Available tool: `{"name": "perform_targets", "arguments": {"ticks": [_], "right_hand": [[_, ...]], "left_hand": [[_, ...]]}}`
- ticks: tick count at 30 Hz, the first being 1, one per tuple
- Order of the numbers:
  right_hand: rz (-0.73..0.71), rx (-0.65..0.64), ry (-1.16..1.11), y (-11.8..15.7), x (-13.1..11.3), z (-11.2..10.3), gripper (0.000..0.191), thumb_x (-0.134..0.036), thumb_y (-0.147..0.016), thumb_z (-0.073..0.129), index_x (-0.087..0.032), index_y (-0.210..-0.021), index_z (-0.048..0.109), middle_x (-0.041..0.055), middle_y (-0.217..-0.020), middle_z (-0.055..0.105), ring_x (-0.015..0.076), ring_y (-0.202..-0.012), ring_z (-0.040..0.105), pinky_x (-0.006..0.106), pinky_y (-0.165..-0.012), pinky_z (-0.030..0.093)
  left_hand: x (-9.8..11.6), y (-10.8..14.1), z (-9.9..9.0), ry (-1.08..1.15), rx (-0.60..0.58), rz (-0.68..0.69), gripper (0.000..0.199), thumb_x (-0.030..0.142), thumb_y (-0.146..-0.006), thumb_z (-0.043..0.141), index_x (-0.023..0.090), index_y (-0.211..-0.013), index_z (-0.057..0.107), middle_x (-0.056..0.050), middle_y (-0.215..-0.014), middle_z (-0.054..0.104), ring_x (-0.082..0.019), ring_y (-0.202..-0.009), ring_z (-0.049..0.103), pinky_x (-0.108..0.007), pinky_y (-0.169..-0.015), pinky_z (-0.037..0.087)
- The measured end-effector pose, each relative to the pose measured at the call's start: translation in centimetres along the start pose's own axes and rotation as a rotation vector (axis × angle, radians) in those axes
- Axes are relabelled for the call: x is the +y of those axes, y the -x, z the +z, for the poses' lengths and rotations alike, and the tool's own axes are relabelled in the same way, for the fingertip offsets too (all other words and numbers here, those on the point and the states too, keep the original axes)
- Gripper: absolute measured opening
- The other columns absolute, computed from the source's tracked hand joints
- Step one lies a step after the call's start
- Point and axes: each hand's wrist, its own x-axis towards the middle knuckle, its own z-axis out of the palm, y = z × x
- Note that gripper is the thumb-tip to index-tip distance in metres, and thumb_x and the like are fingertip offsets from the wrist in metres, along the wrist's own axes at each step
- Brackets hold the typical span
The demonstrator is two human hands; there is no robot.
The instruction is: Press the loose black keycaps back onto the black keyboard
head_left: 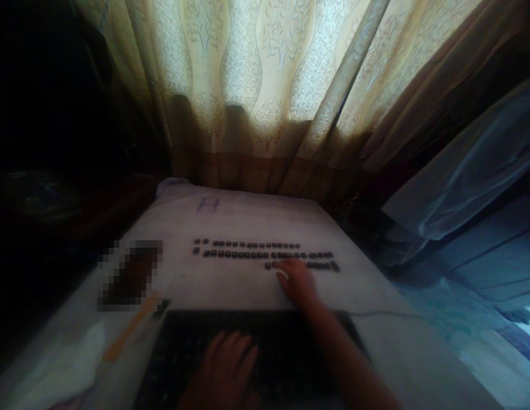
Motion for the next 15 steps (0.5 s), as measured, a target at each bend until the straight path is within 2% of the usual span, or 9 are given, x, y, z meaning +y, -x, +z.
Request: {"name": "perform_targets", "arguments": {"ticks": [3,7,15], "right_hand": [[-0.024,-0.022,0.064,-1.4,0.0,0.8,0.028,-0.013,-0.085,0.062,-0.023,-0.108,0.076,0.0109,-0.114,0.071,0.0274,-0.109,0.062,0.04,-0.097,0.046],[-0.041,-0.059,0.129,-2.2,-0.2,1.8,0.027,-0.017,-0.086,0.064,-0.023,-0.11,0.075,0.0123,-0.12,0.069,0.029,-0.115,0.058,0.042,-0.099,0.042],[-0.045,-0.117,0.22,-2.7,-0.7,1.9,0.015,-0.022,-0.089,0.065,-0.021,-0.094,0.079,0.0126,-0.134,0.062,0.035,-0.137,0.041,0.049,-0.108,0.031]], "left_hand": [[0.0,0.1,0.1,-0.014,0.007,0.006,0.035,0.042,-0.097,0.054,0.02,-0.123,0.063,-0.003,-0.118,0.072,-0.02,-0.109,0.063,-0.033,-0.095,0.048],[0.0,0.2,0.2,-0.04,0.008,0.021,0.034,0.036,-0.095,0.055,0.018,-0.122,0.063,-0.005,-0.118,0.071,-0.021,-0.109,0.062,-0.034,-0.097,0.047],[0.8,0.1,-0.3,0.057,-0.089,-0.068,0.041,0.032,-0.092,0.06,0.017,-0.13,0.057,-0.008,-0.126,0.068,-0.025,-0.115,0.061,-0.04,-0.1,0.048]]}}
